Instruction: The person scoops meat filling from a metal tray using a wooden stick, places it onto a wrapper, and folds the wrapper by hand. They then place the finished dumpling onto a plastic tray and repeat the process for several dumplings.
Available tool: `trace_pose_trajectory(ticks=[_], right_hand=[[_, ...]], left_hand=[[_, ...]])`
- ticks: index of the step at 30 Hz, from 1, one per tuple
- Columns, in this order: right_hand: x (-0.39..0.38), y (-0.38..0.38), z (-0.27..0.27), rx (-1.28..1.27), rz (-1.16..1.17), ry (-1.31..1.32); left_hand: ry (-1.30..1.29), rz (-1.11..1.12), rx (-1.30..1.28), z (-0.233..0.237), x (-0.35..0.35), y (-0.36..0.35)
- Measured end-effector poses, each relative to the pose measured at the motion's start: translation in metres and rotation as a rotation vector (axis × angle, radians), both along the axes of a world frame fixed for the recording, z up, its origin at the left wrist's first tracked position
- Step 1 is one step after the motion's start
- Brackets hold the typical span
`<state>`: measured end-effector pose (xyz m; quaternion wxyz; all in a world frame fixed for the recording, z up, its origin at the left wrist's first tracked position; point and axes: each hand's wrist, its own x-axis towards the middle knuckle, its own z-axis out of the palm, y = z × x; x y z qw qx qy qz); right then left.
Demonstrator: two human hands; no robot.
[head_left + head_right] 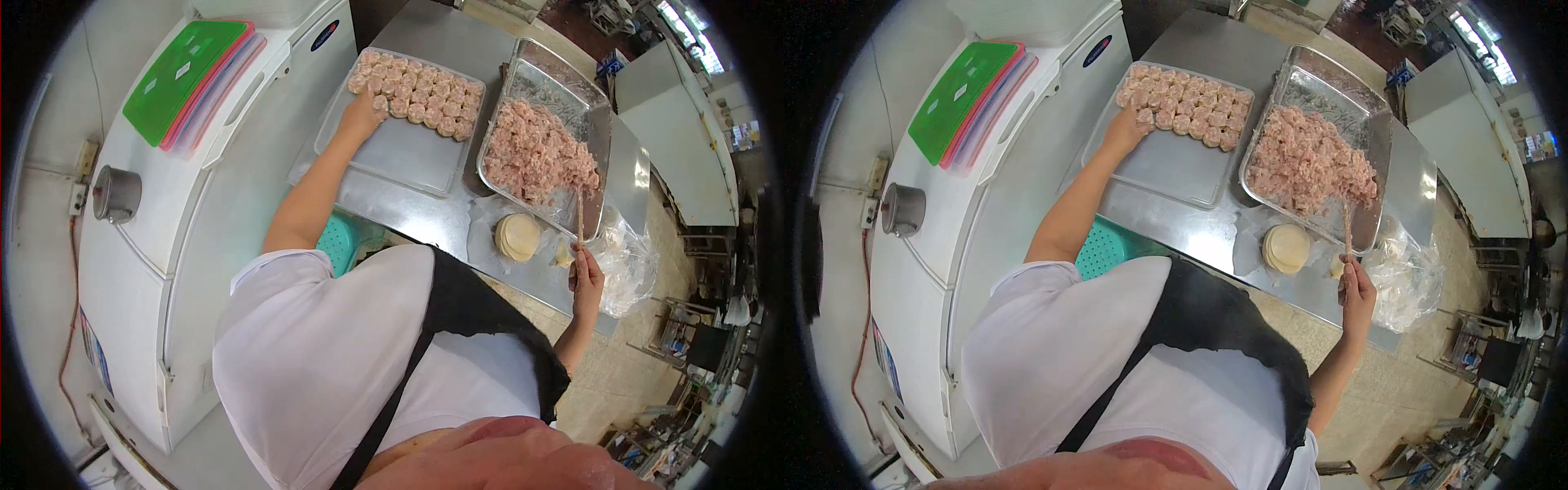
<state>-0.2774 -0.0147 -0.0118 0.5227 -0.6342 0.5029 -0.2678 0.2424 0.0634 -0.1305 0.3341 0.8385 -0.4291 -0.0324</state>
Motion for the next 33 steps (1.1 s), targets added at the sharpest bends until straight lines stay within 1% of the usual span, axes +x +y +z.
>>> trace_pose_trajectory(ticks=[2,4,5,7,8,9,10,11,12,13,15,16,17,18,19,20,21,22,23,24,26,27,28,29,30,31,32,33], right_hand=[[-0.002,0.000,-0.004,0.014,0.012,-0.006],[-0.004,-0.009,-0.010,-0.022,0.062,0.197],[-0.006,-0.016,-0.013,-0.014,0.039,0.200],[-0.009,-0.039,-0.019,-0.516,0.237,0.461],[-0.001,-0.044,0.007,-0.520,0.252,0.647],[0.009,-0.053,0.031,-0.515,0.273,0.830],[-0.001,-0.085,0.026,-0.519,0.346,1.044],[0.002,-0.097,0.036,-0.586,0.354,1.019],[0.000,-0.120,0.033,-0.606,0.396,1.110],[0.014,-0.122,0.048,-0.615,0.443,1.097],[0.020,-0.144,0.006,-0.827,0.472,1.152],[0.020,-0.142,-0.022,-1.009,0.551,1.077],[0.030,-0.119,-0.022,-0.965,0.536,1.053],[0.025,-0.111,-0.021,-0.968,0.540,1.044],[0.019,-0.108,-0.016,-1.012,0.702,1.062],[0.016,-0.107,-0.012,-1.052,0.869,1.077],[0.017,-0.107,0.007,-1.053,0.881,1.065],[0.021,-0.109,0.036,-0.960,0.854,1.140],[0.020,-0.114,0.050,-0.866,0.825,1.212],[0.017,-0.124,0.045,-0.874,0.835,1.200],[0.020,-0.149,0.021,-1.098,0.656,0.854],[0.020,-0.155,0.000,-1.058,0.740,0.908],[0.016,-0.150,-0.019,-1.055,0.752,0.895],[0.013,-0.142,-0.034,-1.065,0.796,0.776],[0.011,-0.135,-0.032,-1.080,0.839,0.658],[0.004,-0.134,-0.027,-1.154,0.924,0.670],[-0.001,-0.141,-0.017,-1.154,0.936,0.661],[-0.003,-0.146,0.004,-1.053,0.916,0.791]], left_hand=[[-0.047,-0.038,-0.035,-0.003,0.000,-0.011],[-0.079,-0.035,0.079,-0.004,0.000,-0.026],[-0.078,-0.060,0.083,-0.005,0.002,-0.028],[-0.182,-0.173,0.095,-0.007,0.012,-0.029],[-0.186,-0.210,0.097,0.004,0.006,-0.029],[-0.156,-0.234,0.251,0.028,-0.006,-0.022],[-0.130,-0.249,0.409,0.047,-0.022,-0.015],[-0.137,-0.268,0.415,0.055,-0.042,-0.011],[-0.194,-0.304,0.274,0.062,-0.065,-0.008],[-0.247,-0.336,0.130,0.070,-0.090,-0.006],[0.047,-0.632,-0.123,0.095,-0.151,-0.009],[0.077,-0.685,-0.118,0.098,-0.183,-0.009],[0.108,-0.735,-0.111,0.100,-0.214,-0.010],[0.142,-0.805,-0.086,0.098,-0.239,-0.011],[0.178,-0.870,-0.061,0.092,-0.260,-0.014],[0.179,-0.857,-0.055,0.082,-0.277,-0.017],[0.183,-0.908,-0.026,0.070,-0.291,-0.020],[0.184,-0.957,0.003,0.058,-0.302,-0.023],[0.124,-0.984,-0.073,0.048,-0.311,-0.026],[0.120,-0.970,-0.067,0.043,-0.316,-0.027],[0.025,-0.820,-0.106,0.036,-0.324,-0.028],[0.087,-0.803,-0.142,0.027,-0.323,-0.031],[0.087,-0.791,-0.130,0.024,-0.322,-0.031],[0.117,-0.787,-0.083,0.024,-0.320,-0.032],[0.144,-0.781,-0.042,0.031,-0.319,-0.034],[0.175,-0.703,-0.030,0.037,-0.323,-0.030],[0.176,-0.690,-0.026,0.042,-0.324,-0.027],[0.344,-0.638,-0.027,0.047,-0.323,-0.025]])
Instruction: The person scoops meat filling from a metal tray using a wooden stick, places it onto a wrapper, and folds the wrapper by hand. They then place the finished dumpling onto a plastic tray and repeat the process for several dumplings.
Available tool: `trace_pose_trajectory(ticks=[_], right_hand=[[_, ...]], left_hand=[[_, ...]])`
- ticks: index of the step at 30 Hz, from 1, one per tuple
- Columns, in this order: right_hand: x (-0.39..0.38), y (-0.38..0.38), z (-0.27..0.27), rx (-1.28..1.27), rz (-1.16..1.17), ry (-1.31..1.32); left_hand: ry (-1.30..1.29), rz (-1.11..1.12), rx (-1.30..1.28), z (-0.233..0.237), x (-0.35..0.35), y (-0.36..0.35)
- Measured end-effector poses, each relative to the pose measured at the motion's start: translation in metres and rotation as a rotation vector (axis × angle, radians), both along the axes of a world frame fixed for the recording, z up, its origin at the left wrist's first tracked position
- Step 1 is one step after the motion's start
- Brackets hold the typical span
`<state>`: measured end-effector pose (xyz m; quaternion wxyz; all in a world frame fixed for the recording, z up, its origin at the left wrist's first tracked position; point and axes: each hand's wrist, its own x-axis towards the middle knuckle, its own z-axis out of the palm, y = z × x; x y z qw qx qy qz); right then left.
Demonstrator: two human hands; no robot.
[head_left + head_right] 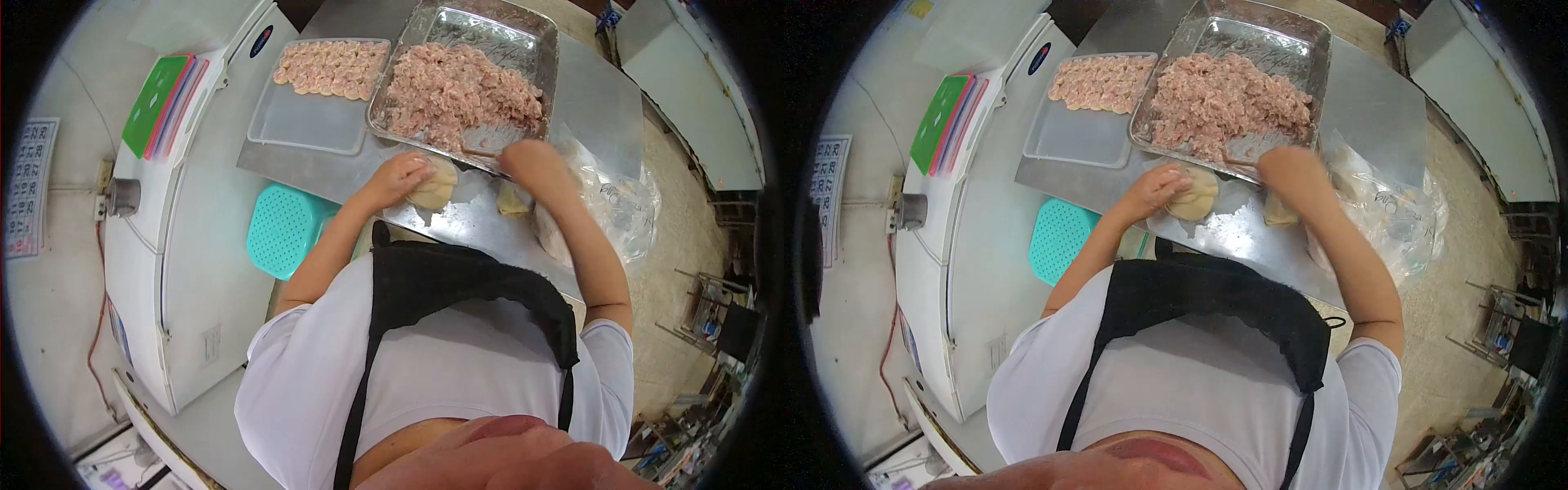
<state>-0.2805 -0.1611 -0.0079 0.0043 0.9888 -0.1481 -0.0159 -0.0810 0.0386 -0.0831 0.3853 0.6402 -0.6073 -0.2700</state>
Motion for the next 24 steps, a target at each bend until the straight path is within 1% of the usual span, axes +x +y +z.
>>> trace_pose_trajectory(ticks=[1,2,3,4,5,6,7,9,10,11,12,13,15,16,17,18,19,21,22,23,24], right_hand=[[-0.001,-0.004,0.011,0.012,-0.103,0.104],[0.002,-0.012,0.011,0.016,-0.089,0.100],[0.007,-0.024,0.009,-0.030,-0.055,-0.010],[0.009,-0.031,0.008,-0.077,-0.023,-0.119],[0.010,-0.027,-0.005,-0.074,-0.015,-0.119],[0.013,-0.017,-0.029,-0.059,0.074,-0.084],[0.018,-0.005,-0.034,-0.046,0.159,-0.053],[0.014,-0.003,-0.026,-0.077,0.144,-0.030],[0.010,-0.011,-0.010,-0.020,0.063,0.050],[0.007,-0.019,0.003,0.038,-0.018,0.129],[0.005,-0.029,0.011,0.000,-0.039,0.111],[0.009,-0.034,0.009,-0.002,-0.036,0.114],[0.018,-0.040,0.001,0.017,-0.064,-0.127],[0.023,-0.031,-0.014,0.013,-0.066,-0.124],[0.030,-0.015,-0.038,0.056,0.011,-0.081],[0.034,-0.001,-0.045,0.102,0.086,-0.036],[0.033,0.002,-0.047,0.099,0.081,-0.032],[0.032,0.009,-0.045,0.182,-0.025,-0.001],[0.029,0.009,-0.049,0.225,-0.075,-0.075],[0.027,0.006,-0.049,0.219,-0.079,-0.073],[0.027,0.004,-0.043,0.394,-0.119,-0.075]], left_hand=[[0.153,0.047,0.056,0.003,0.000,0.002],[0.104,0.104,-0.002,0.002,0.002,0.000],[0.101,0.116,0.001,0.008,0.000,0.001],[0.131,0.237,0.028,0.015,-0.001,0.000],[0.161,0.356,0.055,0.021,-0.002,0.000],[0.111,0.468,0.075,0.022,0.001,-0.003],[0.107,0.471,0.073,0.026,0.003,-0.005],[0.486,0.590,-0.035,0.032,0.007,-0.009],[0.491,0.592,-0.034,0.035,0.011,-0.007],[0.404,0.584,-0.111,0.039,0.016,-0.004],[0.314,0.575,-0.188,0.043,0.023,0.000],[0.317,0.578,-0.190,0.045,0.028,0.001],[0.707,0.675,-0.216,0.048,0.036,0.002],[0.712,0.672,-0.218,0.054,0.038,-0.001],[0.906,0.635,-0.308,0.060,0.039,-0.003],[1.099,0.593,-0.394,0.061,0.041,-0.004],[1.105,0.588,-0.392,0.060,0.045,-0.004],[0.816,0.554,-0.381,0.056,0.056,-0.004],[0.822,0.551,-0.381,0.055,0.062,-0.002],[0.929,0.539,-0.403,0.056,0.070,0.000],[1.035,0.525,-0.425,0.057,0.077,0.002]])
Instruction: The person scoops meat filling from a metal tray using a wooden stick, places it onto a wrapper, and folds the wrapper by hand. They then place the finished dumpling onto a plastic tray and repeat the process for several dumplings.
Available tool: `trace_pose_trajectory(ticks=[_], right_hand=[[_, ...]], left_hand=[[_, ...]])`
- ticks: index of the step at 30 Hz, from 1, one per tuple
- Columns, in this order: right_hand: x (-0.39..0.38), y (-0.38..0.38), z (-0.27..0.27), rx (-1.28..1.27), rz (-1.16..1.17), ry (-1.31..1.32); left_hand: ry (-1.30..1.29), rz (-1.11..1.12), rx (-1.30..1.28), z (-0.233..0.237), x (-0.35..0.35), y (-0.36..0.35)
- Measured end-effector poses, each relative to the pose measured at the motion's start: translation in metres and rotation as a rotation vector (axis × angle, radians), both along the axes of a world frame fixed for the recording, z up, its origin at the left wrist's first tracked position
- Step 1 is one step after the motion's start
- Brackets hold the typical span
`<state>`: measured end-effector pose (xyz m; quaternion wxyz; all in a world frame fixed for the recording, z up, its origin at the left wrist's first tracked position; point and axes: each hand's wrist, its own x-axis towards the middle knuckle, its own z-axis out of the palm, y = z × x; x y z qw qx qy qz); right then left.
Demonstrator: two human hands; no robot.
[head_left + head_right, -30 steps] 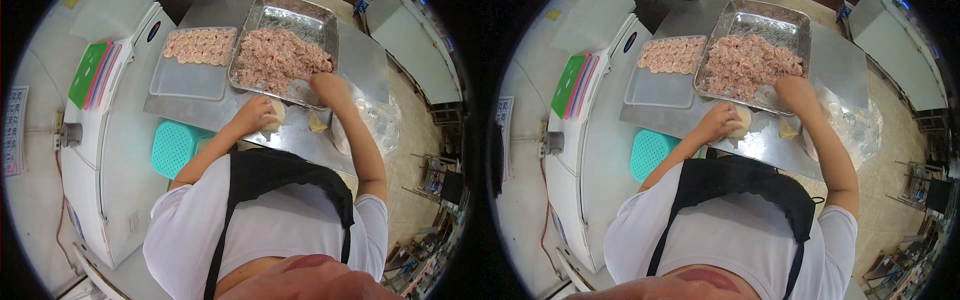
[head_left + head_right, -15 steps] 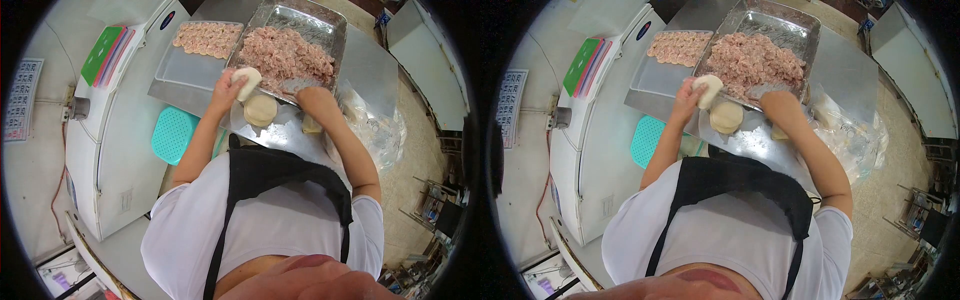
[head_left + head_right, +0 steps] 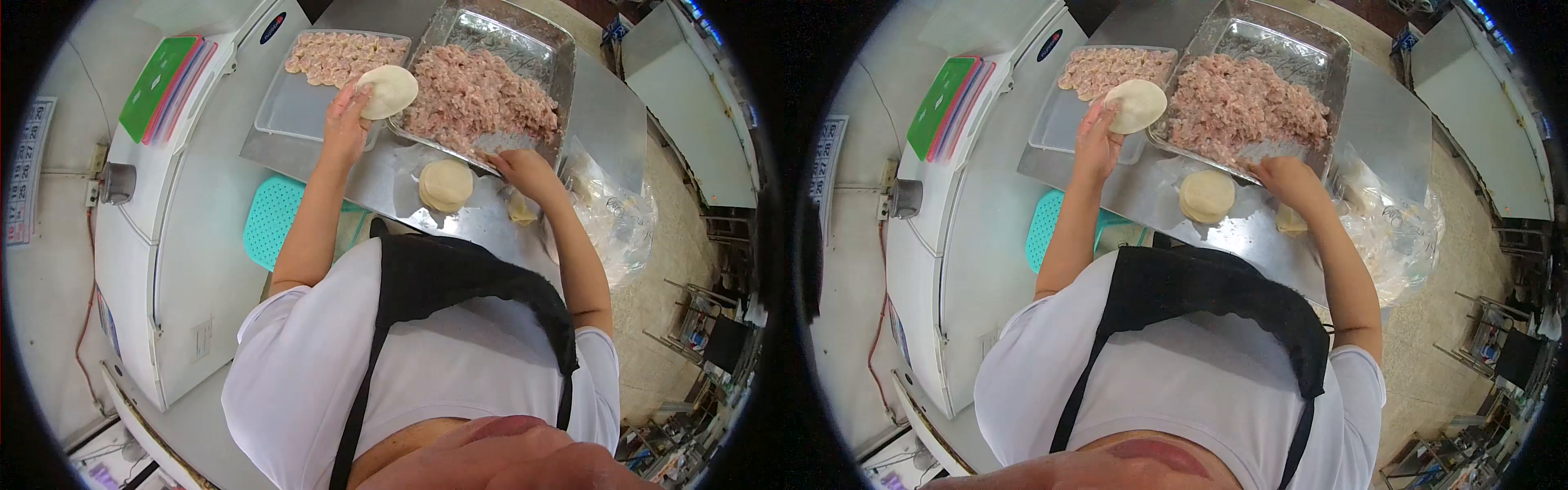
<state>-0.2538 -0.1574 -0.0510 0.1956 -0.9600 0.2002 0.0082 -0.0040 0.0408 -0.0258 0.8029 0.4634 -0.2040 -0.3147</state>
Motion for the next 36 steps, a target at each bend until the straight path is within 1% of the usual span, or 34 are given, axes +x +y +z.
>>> trace_pose_trajectory(ticks=[1,2,3,5,6,7,9,10,11,12,13,14,15,16,17,18,19,21,22,23,24,25,26,27,28,29,30,31,32,33,34,35,36], right_hand=[[0.004,0.000,0.005,0.176,-0.032,-0.004],[0.006,-0.001,0.010,0.366,-0.101,0.051],[0.015,0.001,0.017,0.363,-0.100,0.059],[0.039,0.003,0.023,0.254,-0.104,-0.093],[0.056,0.002,0.025,0.094,-0.073,-0.057],[0.068,0.011,0.028,0.090,-0.074,-0.052],[0.093,0.033,0.033,-0.344,0.001,0.106],[0.101,0.049,0.025,-0.414,0.086,0.105],[0.100,0.058,0.025,-0.417,0.081,0.108],[0.098,0.068,0.030,-0.356,0.020,0.133],[0.098,0.075,0.032,-0.292,-0.043,0.161],[0.091,0.065,0.018,-0.242,-0.058,0.134],[0.081,0.058,0.012,-0.244,-0.068,0.139],[0.071,0.051,0.011,0.056,-0.183,0.046],[0.064,0.046,0.008,0.357,-0.291,-0.050],[0.057,0.050,0.014,0.484,-0.388,-0.141],[0.055,0.050,0.019,0.484,-0.396,-0.138],[0.052,0.048,0.031,0.740,-0.520,-0.380],[0.057,0.055,0.052,0.785,-0.542,-0.385],[0.064,0.063,0.051,0.782,-0.553,-0.392],[0.071,0.069,0.048,0.690,-0.567,-0.464],[0.072,0.069,0.044,0.597,-0.580,-0.533],[0.070,0.064,0.023,0.337,-0.447,-0.561],[0.061,0.063,0.027,0.339,-0.453,-0.563],[0.051,0.062,0.038,0.146,-0.358,-0.472],[0.042,0.060,0.051,-0.048,-0.257,-0.381],[0.033,0.064,0.070,-0.147,-0.279,-0.160],[0.028,0.069,0.082,-0.142,-0.277,-0.162],[0.027,0.075,0.092,-0.175,-0.281,-0.146],[0.024,0.075,0.097,-0.213,-0.284,-0.131],[0.020,0.066,0.086,-0.213,-0.283,-0.134],[0.017,0.053,0.067,-0.214,-0.230,-0.192],[0.013,0.044,0.057,-0.213,-0.175,-0.251]], left_hand=[[0.004,-0.001,-0.008,0.002,0.008,0.002],[-0.088,0.007,0.086,0.004,0.015,0.005],[-0.176,0.015,0.183,0.006,0.021,0.009],[-0.114,0.029,0.171,0.006,0.035,0.011],[-0.063,0.043,0.157,0.006,0.042,0.012],[-0.057,0.042,0.154,0.010,0.046,0.013],[0.039,0.001,-0.056,0.017,0.053,0.015],[0.043,-0.004,-0.060,0.014,0.059,0.015],[0.117,-0.007,-0.094,0.008,0.067,0.015],[0.194,-0.007,-0.130,0.003,0.073,0.013],[0.201,-0.012,-0.132,-0.003,0.078,0.012],[0.055,-0.039,-0.058,-0.009,0.081,0.009],[-0.093,-0.068,0.014,-0.013,0.083,0.005],[-0.093,-0.079,0.010,-0.016,0.082,-0.002],[0.051,-0.055,-0.017,-0.018,0.077,-0.010],[0.197,-0.028,-0.041,-0.020,0.070,-0.018],[0.202,-0.036,-0.040,-0.020,0.062,-0.028],[0.437,-0.183,-0.103,-0.015,0.045,-0.051],[0.436,-0.197,-0.102,-0.012,0.034,-0.064],[0.514,-0.316,-0.223,-0.010,0.020,-0.076],[0.592,-0.433,-0.344,-0.007,0.011,-0.084],[0.592,-0.443,-0.340,0.002,0.006,-0.089],[0.702,-0.427,-0.303,0.011,0.001,-0.095],[0.811,-0.406,-0.265,0.016,-0.003,-0.098],[0.821,-0.397,-0.203,0.011,-0.003,-0.095],[0.815,-0.395,-0.208,0.000,-0.004,-0.098],[0.781,-0.400,-0.250,-0.016,-0.006,-0.101],[0.749,-0.405,-0.286,-0.021,-0.011,-0.101],[0.688,-0.353,-0.236,-0.026,-0.016,-0.105],[0.684,-0.354,-0.235,-0.015,-0.023,-0.103],[0.691,-0.341,-0.183,0.005,-0.031,-0.098],[0.697,-0.326,-0.130,0.016,-0.036,-0.095],[0.693,-0.320,-0.130,0.017,-0.039,-0.094]])
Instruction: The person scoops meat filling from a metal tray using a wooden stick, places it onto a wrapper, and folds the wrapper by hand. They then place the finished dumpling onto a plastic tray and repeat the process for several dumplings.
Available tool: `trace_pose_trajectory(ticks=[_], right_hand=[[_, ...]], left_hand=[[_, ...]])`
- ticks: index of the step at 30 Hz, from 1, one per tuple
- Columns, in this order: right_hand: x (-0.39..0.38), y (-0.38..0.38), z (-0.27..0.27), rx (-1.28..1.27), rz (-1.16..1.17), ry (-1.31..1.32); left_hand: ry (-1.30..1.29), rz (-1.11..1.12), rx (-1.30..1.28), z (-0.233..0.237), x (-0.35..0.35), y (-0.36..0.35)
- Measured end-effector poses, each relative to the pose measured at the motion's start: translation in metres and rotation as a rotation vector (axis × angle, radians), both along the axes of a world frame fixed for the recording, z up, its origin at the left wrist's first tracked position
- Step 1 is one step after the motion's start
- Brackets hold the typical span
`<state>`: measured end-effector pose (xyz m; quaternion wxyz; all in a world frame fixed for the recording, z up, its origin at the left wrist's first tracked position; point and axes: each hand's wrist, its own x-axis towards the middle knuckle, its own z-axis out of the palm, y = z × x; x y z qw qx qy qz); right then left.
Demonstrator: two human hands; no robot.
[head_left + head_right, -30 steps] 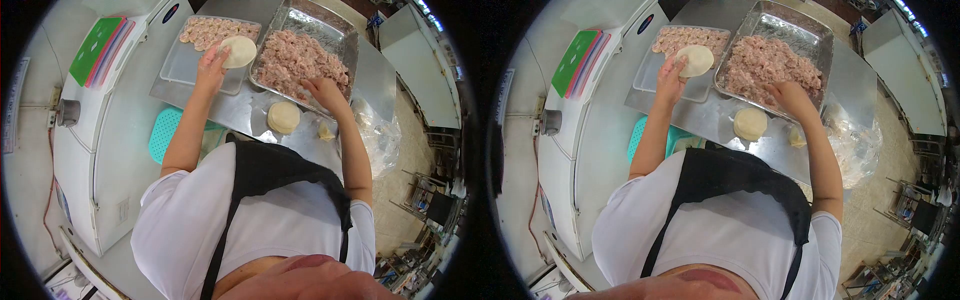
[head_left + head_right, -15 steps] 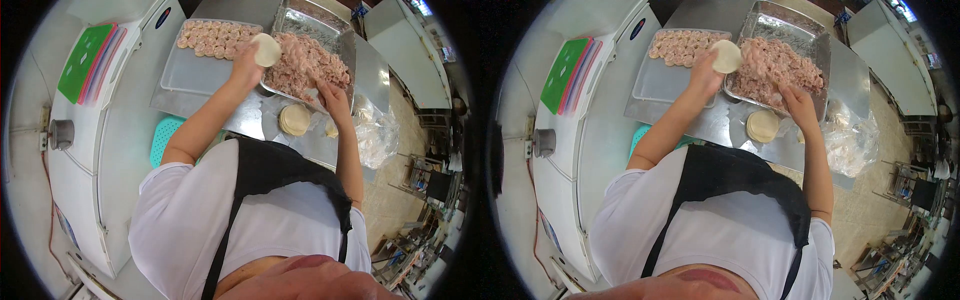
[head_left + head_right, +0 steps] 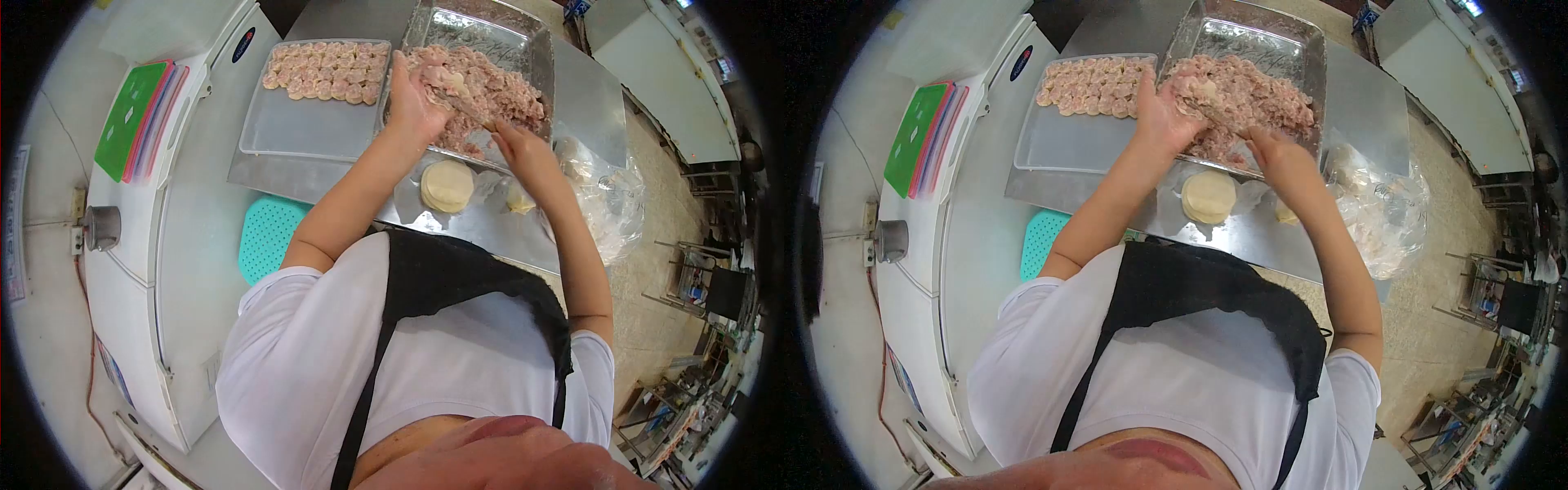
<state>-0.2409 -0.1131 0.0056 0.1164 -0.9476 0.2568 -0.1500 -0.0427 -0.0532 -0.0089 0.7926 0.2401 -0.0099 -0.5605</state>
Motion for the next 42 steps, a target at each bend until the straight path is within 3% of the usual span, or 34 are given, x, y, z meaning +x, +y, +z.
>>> trace_pose_trajectory(ticks=[3,5,8,12,14,15,17,20,21,23,26,27,29,30,32,35,36,38,39,40,42], right_hand=[[-0.018,0.003,0.056,-0.118,-0.048,0.222],[-0.022,0.006,0.060,-0.121,-0.040,0.203],[-0.025,-0.020,0.011,-0.097,0.133,-0.141],[-0.048,-0.054,0.019,0.046,0.273,-0.280],[-0.061,-0.061,0.028,0.681,0.050,-0.288],[-0.065,-0.062,0.034,0.682,0.057,-0.291],[-0.071,-0.060,0.044,0.921,0.141,-0.179],[-0.083,-0.062,0.057,0.895,0.186,-0.119],[-0.081,-0.062,0.054,0.896,0.194,-0.122],[-0.077,-0.057,0.040,0.652,0.308,-0.240],[-0.071,-0.067,0.011,0.649,0.326,-0.173],[-0.067,-0.075,0.003,0.649,0.334,-0.172],[-0.061,-0.095,-0.011,0.698,0.356,-0.093],[-0.058,-0.099,-0.014,0.697,0.364,-0.092],[-0.053,-0.105,-0.015,0.163,0.244,-0.100],[-0.045,-0.063,-0.012,0.064,0.194,-0.331],[-0.041,-0.057,-0.016,0.043,0.188,-0.120],[-0.044,-0.073,-0.049,-0.018,0.131,0.006],[-0.046,-0.087,-0.057,-0.094,0.081,0.122],[-0.050,-0.093,-0.045,0.019,0.039,0.380],[-0.068,-0.102,-0.037,0.117,0.034,0.296]], left_hand=[[0.014,0.060,0.047,0.001,-0.004,-0.007],[-0.024,0.144,0.056,-0.011,-0.009,-0.014],[0.020,0.120,0.020,0.003,-0.025,-0.015],[0.108,0.197,0.006,-0.002,-0.017,-0.006],[-0.480,-0.043,-0.158,0.009,-0.026,0.004],[-0.485,-0.037,-0.156,0.019,-0.030,0.005],[-1.703,0.242,0.060,0.039,-0.037,0.007],[-1.888,0.139,0.046,0.044,-0.037,0.003],[-1.895,0.142,0.052,0.043,-0.033,0.001],[-1.769,-0.290,0.030,0.040,-0.022,-0.002],[-1.775,-0.448,-0.056,0.044,-0.022,-0.002],[-1.776,-0.442,-0.050,0.041,-0.023,-0.002],[-2.189,-0.350,0.145,0.028,-0.024,0.000],[-2.189,-0.344,0.152,0.022,-0.024,0.000],[-1.850,-0.286,0.434,0.010,-0.019,-0.003],[-1.761,-0.158,0.284,-0.038,0.007,-0.006],[-1.756,-0.154,0.287,-0.035,0.007,-0.004],[-1.655,-0.382,0.490,-0.027,0.004,0.000],[-1.655,-0.368,0.484,-0.025,0.006,0.003],[-1.777,-0.257,0.484,-0.024,0.009,0.013],[-1.892,-0.175,0.462,-0.013,0.004,0.029]])
